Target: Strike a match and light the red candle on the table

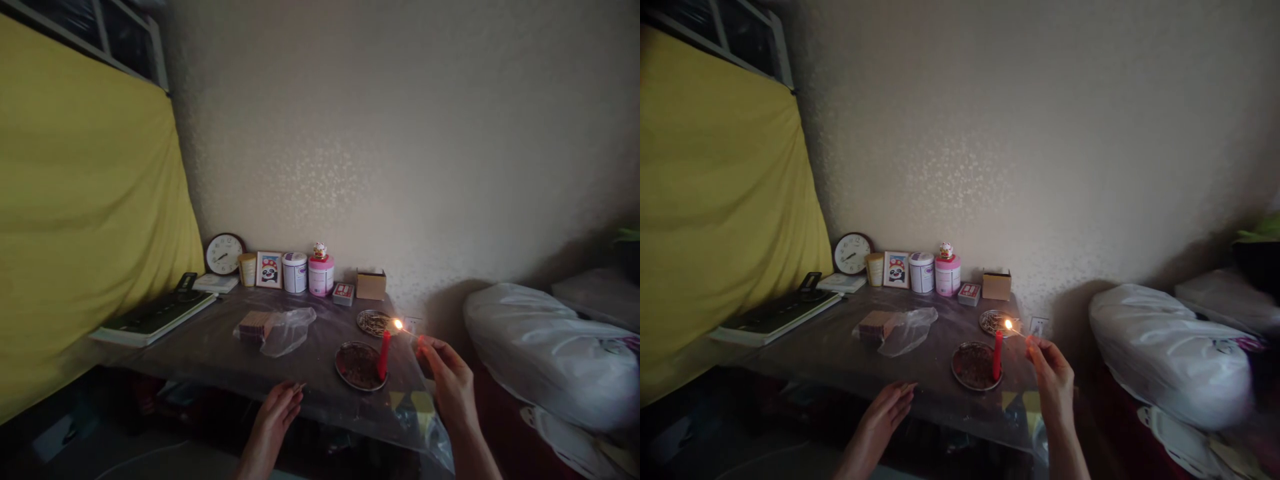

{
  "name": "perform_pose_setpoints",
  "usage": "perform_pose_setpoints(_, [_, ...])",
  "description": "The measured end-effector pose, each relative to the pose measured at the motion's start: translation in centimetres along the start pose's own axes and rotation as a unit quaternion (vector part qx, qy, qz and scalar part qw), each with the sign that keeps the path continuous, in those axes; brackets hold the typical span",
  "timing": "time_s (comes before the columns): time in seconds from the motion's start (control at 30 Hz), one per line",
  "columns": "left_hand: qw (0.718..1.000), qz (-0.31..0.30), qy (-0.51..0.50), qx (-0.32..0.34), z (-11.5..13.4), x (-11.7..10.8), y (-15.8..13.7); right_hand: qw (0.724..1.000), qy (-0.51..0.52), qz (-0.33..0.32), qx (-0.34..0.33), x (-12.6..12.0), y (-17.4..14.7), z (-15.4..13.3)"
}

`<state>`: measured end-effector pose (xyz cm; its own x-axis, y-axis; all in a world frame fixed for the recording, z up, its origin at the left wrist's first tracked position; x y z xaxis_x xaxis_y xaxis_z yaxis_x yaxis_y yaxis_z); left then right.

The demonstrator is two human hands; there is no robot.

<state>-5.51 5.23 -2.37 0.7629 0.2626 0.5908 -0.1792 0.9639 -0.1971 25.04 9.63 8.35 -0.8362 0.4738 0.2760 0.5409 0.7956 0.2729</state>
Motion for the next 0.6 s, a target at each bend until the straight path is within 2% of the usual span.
perform_pose_setpoints(0.23, [1.0, 0.019, 0.005, -0.01, 0.21, 0.15, -0.07, 0.994, -0.084, 0.018, -0.064, 0.12, -0.16, -0.15])
perform_pose_setpoints(0.6, [1.0, 0.021, -0.005, -0.009, 0.37, 0.2, -0.22, 0.983, -0.152, 0.013, -0.1, 0.74, -0.64, -0.64])
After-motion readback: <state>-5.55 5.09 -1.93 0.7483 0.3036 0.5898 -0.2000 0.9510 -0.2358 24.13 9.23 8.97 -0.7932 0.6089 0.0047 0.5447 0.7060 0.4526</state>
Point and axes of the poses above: each hand's wrist, its own y-axis towards the middle knuckle, its own x-axis out of the palm, z = x × y, the point moved 1 cm from there along y, towards the middle knuckle, and after that the axes turned 7 degrees about z, right-handed, at the moved point
